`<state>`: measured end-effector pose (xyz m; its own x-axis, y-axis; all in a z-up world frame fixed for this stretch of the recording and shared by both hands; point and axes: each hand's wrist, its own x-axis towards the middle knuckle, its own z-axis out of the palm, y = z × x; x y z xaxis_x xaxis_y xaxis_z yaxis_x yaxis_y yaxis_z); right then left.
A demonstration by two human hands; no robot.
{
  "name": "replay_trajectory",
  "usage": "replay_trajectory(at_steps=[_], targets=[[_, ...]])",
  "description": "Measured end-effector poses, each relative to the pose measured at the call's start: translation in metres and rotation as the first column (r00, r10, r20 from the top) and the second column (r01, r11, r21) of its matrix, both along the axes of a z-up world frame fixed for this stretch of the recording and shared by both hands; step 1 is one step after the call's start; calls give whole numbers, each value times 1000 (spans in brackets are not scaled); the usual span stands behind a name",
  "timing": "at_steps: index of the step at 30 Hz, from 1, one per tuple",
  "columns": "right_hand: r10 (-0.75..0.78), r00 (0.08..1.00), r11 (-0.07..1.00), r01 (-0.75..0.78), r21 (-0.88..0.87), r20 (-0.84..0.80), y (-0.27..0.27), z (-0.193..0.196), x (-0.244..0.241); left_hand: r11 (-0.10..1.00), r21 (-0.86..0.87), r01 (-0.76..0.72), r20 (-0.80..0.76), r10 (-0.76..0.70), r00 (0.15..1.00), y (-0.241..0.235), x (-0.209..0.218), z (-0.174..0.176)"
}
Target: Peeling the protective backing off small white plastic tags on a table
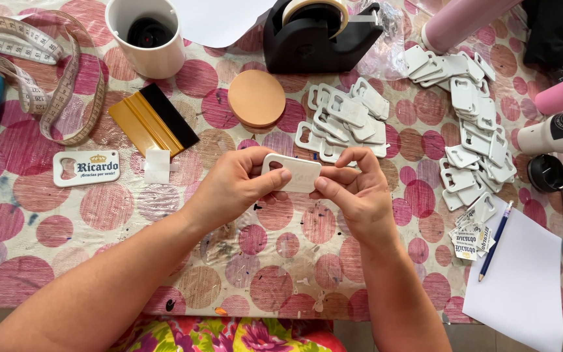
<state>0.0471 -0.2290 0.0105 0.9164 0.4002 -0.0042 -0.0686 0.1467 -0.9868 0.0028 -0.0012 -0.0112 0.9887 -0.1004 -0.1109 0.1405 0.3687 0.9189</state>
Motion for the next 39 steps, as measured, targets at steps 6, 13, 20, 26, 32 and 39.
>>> replay_trajectory(at_steps=[6, 13, 20, 26, 32, 39], targets=[[-9, 1000, 1000, 9, -1, 14, 1, 0, -1, 1000, 23, -10, 10, 9, 1000, 0, 0, 1], [-3, 1000, 1000, 3, -6, 8, 0, 4, -1, 999, 31, -19, -4, 19, 1000, 0, -1, 3], [-38, 999, 998, 39, -42, 27, 4, 1, -2, 997, 75, -24, -5, 25, 1000, 0, -5, 17], [-49, 998, 997, 51, -57, 30, 5, 4, -4, 996, 86, -26, -13, 27, 1000, -1, -5, 17], [-53, 997, 997, 56, -58, 52, 8, 6, -7, 994, 102, -37, 0, 38, 999, -2, -7, 25], [-96, 989, 993, 103, -55, 116, 9, 12, -5, 992, 121, -31, 12, 29, 999, -12, -3, 30]])
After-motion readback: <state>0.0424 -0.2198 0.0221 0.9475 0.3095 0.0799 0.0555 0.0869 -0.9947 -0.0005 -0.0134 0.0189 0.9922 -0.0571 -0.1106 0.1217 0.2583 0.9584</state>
